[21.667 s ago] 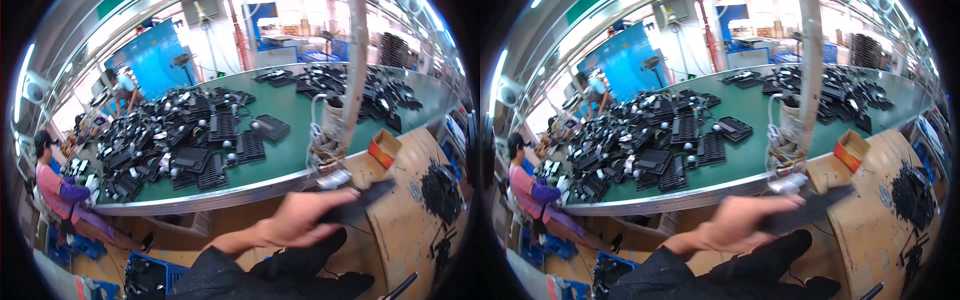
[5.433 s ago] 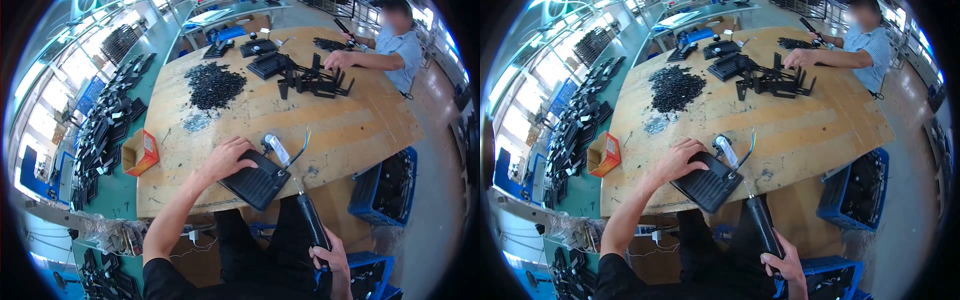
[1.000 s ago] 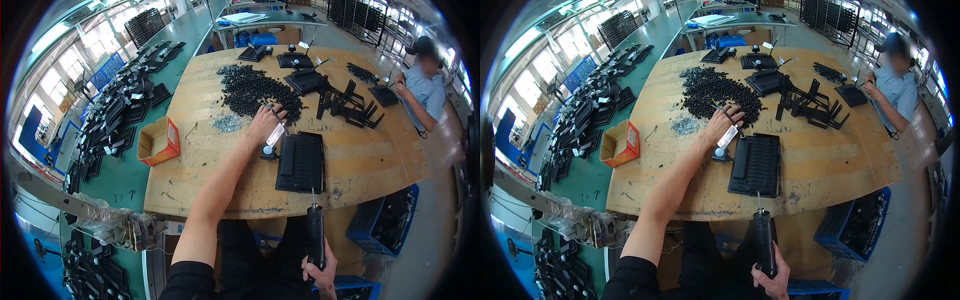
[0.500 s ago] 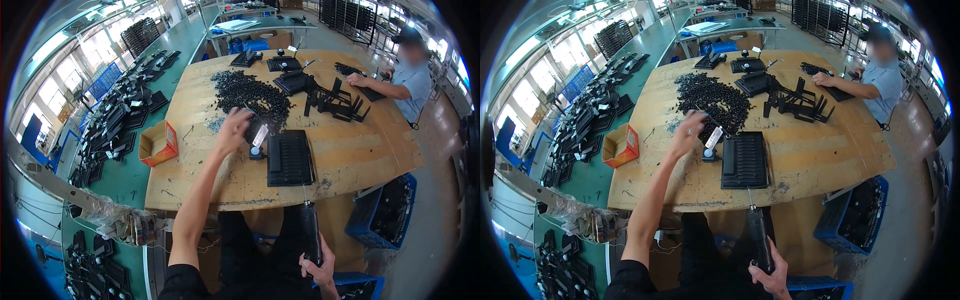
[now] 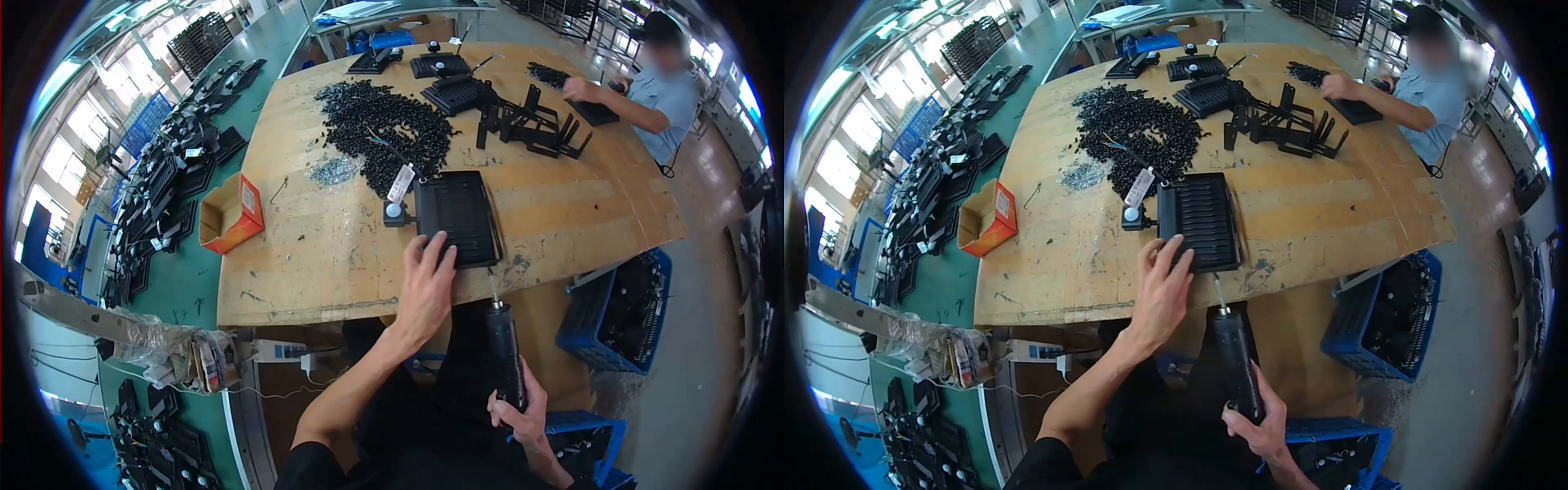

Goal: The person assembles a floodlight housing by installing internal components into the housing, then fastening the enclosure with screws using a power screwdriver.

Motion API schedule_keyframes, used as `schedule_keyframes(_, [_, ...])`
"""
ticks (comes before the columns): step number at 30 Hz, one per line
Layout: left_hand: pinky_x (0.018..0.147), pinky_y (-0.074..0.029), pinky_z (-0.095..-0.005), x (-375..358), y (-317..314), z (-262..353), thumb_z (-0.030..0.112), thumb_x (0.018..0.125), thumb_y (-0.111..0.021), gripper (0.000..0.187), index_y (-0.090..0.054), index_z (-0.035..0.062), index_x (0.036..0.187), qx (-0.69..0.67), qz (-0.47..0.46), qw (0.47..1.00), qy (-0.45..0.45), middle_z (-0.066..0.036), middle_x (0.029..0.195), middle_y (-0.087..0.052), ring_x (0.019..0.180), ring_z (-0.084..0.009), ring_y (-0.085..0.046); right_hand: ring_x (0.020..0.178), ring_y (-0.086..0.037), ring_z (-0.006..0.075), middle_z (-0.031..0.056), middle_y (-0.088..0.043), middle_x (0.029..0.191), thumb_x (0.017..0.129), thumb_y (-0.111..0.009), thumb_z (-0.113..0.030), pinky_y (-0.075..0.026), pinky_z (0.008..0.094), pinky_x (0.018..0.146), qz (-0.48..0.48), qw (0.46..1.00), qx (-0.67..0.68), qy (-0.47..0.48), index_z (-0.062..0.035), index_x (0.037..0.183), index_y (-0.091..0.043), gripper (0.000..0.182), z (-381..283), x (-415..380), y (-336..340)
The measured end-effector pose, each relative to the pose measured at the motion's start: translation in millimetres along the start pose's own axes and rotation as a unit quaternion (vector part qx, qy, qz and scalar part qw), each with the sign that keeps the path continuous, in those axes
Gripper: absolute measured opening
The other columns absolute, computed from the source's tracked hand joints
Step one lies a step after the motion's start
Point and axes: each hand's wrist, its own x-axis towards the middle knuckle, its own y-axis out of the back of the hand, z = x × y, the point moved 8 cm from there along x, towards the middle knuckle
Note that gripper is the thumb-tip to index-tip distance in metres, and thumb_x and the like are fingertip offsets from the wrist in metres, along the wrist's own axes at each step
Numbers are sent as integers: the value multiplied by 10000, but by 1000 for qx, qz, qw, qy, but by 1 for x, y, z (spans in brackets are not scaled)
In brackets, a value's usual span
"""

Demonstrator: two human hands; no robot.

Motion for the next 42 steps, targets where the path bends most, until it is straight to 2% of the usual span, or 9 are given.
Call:
schedule_keyframes(6, [1126, -481, -483, 9, 43, -7, -53, 899, -664, 373, -676, -48, 1271, -121, 40, 991, -28, -239, 1426, -603, 1326, -410, -587, 513, -591, 127, 147, -666, 788, 894, -731, -181, -489, 237, 458, 40, 999, 8, -28, 79, 1631, -268, 909, 16, 7, 12])
schedule_keyframes(10, [982, -545, -451, 10, 109, -133, -38, 924, -630, 275, -750, -10, 1169, -16, 166, 971, 169, -212, 1172, -731, 1109, -384, -697, 516, -590, 124, 148, -664, 788, 893, -731, -182, -495, 236, 463, 26, 999, 7, -34, 83, 1628, -275, 905, 23, 14, 13])
schedule_keyframes(13, [947, -542, -459, 31, 116, -232, 5, 928, -631, 221, -770, -19, 1098, 94, 114, 972, 185, -225, 1140, -727, 1082, -414, -684, 519, -591, 124, 149, -664, 792, 892, -734, -183, -498, 236, 464, 10, 999, 14, -36, 92, 1623, -278, 905, 20, 27, 7])
schedule_keyframes(18, [938, -537, -485, 51, 110, -294, 42, 913, -662, 162, -772, -16, 1016, 208, 31, 956, 206, -222, 1082, -716, 1062, -407, -673, 599, -628, 127, 129, -678, 828, 891, -756, -78, -521, 254, 527, 0, 998, 39, -43, 100, 1622, -279, 891, 16, 35, -2])
schedule_keyframes(30, [900, -576, -479, 67, 82, -278, 10, 902, -591, 136, -724, -2, 923, 387, -121, 913, 50, -196, 1074, -704, 1038, -369, -696, 621, -619, 110, 95, -683, 927, 901, -782, -87, -495, 255, 536, 31, 994, 24, -107, 23, 1652, -304, 897, 31, 15, 12])
schedule_keyframes(34, [832, -581, -477, 79, 87, -278, 27, 923, -605, 130, -735, 20, 933, 403, -171, 896, 74, -183, 1039, -725, 968, -371, -722, 609, -615, 104, 84, -681, 918, 907, -784, -90, -480, 256, 526, 22, 993, 11, -114, 6, 1655, -312, 889, 33, 11, 7])
schedule_keyframes(38, [804, -565, -419, 58, 139, -178, 21, 937, -665, 111, -753, 52, 998, 175, 44, 962, 205, -165, 1020, -741, 921, -348, -724, 602, -620, 105, 82, -681, 919, 911, -779, -81, -477, 260, 521, 14, 993, 19, -118, 9, 1653, -313, 880, 37, 19, 1])
schedule_keyframes(40, [829, -564, -398, 41, 121, -111, -35, 911, -682, 121, -733, 26, 1003, 46, 84, 991, 97, -147, 993, -739, 906, -340, -710, 596, -625, 109, 91, -683, 938, 913, -779, -88, -482, 260, 521, 10, 991, 32, -127, 10, 1652, -311, 880, 39, 25, -3])
schedule_keyframes(42, [930, -557, -434, 33, 90, -53, -60, 872, -681, 163, -719, 18, 1010, 0, 45, 998, -38, -131, 1080, -736, 1083, -348, -690, 593, -627, 112, 97, -683, 943, 915, -776, -87, -486, 259, 520, 7, 991, 44, -126, 9, 1653, -308, 880, 38, 30, -6])
